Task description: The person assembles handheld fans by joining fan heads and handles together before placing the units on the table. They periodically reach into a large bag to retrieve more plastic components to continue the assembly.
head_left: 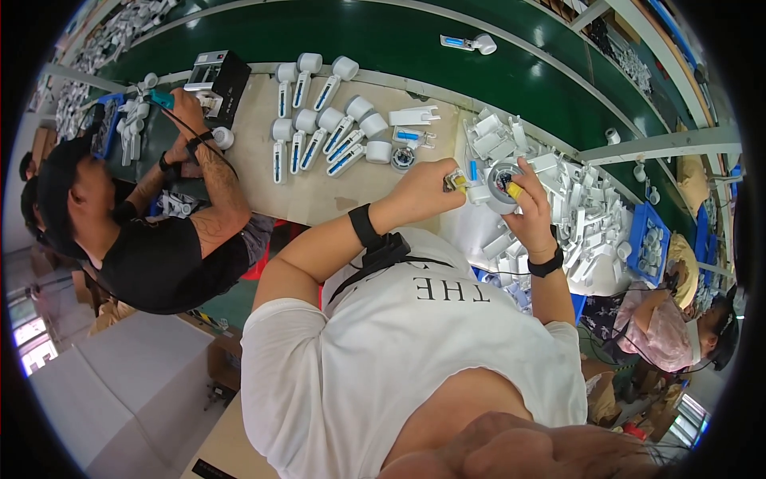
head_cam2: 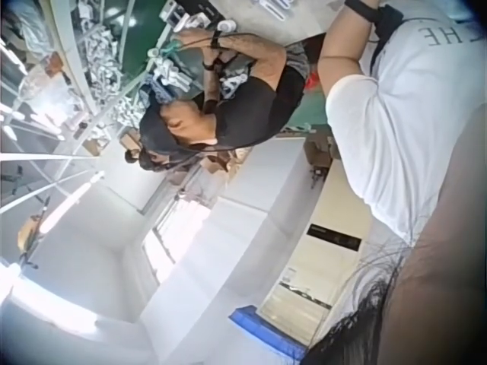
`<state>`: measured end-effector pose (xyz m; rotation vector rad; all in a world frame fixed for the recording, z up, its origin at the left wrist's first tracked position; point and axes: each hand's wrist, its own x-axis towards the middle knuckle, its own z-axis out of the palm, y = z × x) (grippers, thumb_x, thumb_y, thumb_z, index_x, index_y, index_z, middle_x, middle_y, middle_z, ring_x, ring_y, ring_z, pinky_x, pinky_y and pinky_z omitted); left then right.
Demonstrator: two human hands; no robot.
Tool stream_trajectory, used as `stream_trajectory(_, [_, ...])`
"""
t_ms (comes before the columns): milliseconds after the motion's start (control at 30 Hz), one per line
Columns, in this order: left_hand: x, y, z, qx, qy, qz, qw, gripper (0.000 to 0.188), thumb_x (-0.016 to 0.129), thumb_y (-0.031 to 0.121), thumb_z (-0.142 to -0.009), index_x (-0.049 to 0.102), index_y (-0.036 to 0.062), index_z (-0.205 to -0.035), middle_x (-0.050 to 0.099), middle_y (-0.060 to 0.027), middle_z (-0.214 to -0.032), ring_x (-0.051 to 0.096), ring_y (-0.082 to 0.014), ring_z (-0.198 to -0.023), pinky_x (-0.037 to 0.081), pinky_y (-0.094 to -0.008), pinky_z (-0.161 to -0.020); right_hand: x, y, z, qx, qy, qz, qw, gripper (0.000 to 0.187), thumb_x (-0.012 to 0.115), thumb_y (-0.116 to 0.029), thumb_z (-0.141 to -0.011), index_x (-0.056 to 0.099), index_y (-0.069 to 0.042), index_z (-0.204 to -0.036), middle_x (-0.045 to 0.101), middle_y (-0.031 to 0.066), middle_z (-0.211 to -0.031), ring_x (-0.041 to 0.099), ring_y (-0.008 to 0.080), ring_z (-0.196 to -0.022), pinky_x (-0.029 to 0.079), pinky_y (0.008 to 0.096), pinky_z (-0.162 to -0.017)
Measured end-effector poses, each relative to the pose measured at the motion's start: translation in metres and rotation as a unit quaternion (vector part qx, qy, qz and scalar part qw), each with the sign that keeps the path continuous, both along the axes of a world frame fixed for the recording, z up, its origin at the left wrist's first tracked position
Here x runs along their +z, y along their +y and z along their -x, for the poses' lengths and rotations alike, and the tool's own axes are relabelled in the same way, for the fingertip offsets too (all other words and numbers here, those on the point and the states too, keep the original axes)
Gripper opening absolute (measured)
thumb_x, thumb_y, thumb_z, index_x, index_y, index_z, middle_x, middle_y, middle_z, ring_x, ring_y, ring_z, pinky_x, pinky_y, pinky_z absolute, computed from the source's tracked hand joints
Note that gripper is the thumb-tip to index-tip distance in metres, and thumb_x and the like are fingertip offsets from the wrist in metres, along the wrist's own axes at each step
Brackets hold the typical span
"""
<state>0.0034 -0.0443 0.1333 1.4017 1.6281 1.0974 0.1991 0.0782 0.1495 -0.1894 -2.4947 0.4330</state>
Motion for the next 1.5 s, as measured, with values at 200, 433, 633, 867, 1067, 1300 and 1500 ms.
stream_trajectory(200, [0.007,0.0,0.0,-0.039,0.13,0.015,0.991,0.029,0.062,0.02,-0.069,0.05,0.0004,-0.086,0.057,-0.0183,-0.067,0.057,-0.0342,-0.063,0.045,-0.038,-0.055,0.037,-0.009,0.005,0.005,-0.093,0.172,0.981,0.062,0.074,-0.008,-0.061,0.047,-0.008,-0.117,0.047,0.0123,-0.111,0.048,0.0306,-0.105,0.04,0.0351,-0.089])
stream_trajectory(433, [0.003,-0.001,-0.003,-0.107,0.099,0.032,0.989,0.031,0.062,0.02,-0.069,0.049,0.0007,-0.09,0.057,-0.0186,-0.069,0.057,-0.0343,-0.065,0.044,-0.039,-0.057,0.065,0.011,0.02,0.054,-0.244,0.315,0.916,0.058,0.07,-0.018,-0.068,0.049,-0.009,-0.121,0.05,0.0117,-0.103,0.05,0.0253,-0.094,0.039,0.0304,-0.083])
stream_trajectory(633, [0.002,-0.004,-0.006,-0.118,0.112,0.05,0.985,0.031,0.058,0.02,-0.07,0.047,-0.0032,-0.088,0.057,-0.0218,-0.071,0.056,-0.0372,-0.068,0.044,-0.0419,-0.061,0.056,0.015,0.022,0.063,-0.288,0.304,0.906,0.054,0.071,-0.018,-0.069,0.052,-0.011,-0.119,0.05,0.0096,-0.101,0.051,0.0221,-0.09,0.043,0.0265,-0.07])
stream_trajectory(867, [-0.016,-0.012,-0.009,-0.15,0.045,0.11,0.982,0.03,0.056,0.019,-0.073,0.048,-0.0033,-0.091,0.056,-0.0207,-0.071,0.057,-0.0344,-0.065,0.045,-0.0391,-0.059,0.013,0.009,0.015,0.072,-0.233,0.366,0.898,0.052,0.071,-0.02,-0.07,0.052,-0.009,-0.118,0.05,0.01,-0.097,0.051,0.0233,-0.09,0.042,0.0302,-0.076])
stream_trajectory(1067, [-0.034,-0.014,-0.007,-0.132,-0.176,0.222,0.95,0.021,0.054,0.018,-0.081,0.05,0.0,-0.09,0.058,-0.0088,-0.071,0.056,-0.0143,-0.058,0.045,-0.0266,-0.052,-0.015,0.011,0.017,0.088,-0.243,0.421,0.869,0.05,0.065,-0.025,-0.077,0.049,-0.01,-0.122,0.05,0.0096,-0.094,0.05,0.0212,-0.089,0.04,0.0278,-0.075])
stream_trajectory(1300, [-0.062,-0.01,-0.002,0.023,-0.435,0.181,0.882,0.026,0.047,0.017,-0.087,0.051,-0.0017,-0.104,0.061,-0.0103,-0.087,0.06,-0.0172,-0.075,0.049,-0.0273,-0.069,-0.084,0.054,0.0,-0.089,-0.177,0.538,0.819,0.042,0.056,-0.036,-0.082,0.055,-0.005,-0.11,0.061,0.0136,-0.09,0.058,0.0273,-0.082,0.046,0.0339,-0.071])
stream_trajectory(1500, [-0.038,0.009,0.011,0.073,-0.48,0.066,0.872,0.034,0.044,0.019,-0.089,0.046,-0.0003,-0.116,0.058,-0.0119,-0.107,0.055,-0.0165,-0.097,0.041,-0.0282,-0.084,-0.112,0.068,-0.001,-0.488,-0.295,0.188,0.8,0.047,0.053,-0.042,-0.081,0.049,-0.008,-0.112,0.063,0.0197,-0.085,0.06,0.0385,-0.077,0.048,0.0444,-0.066])
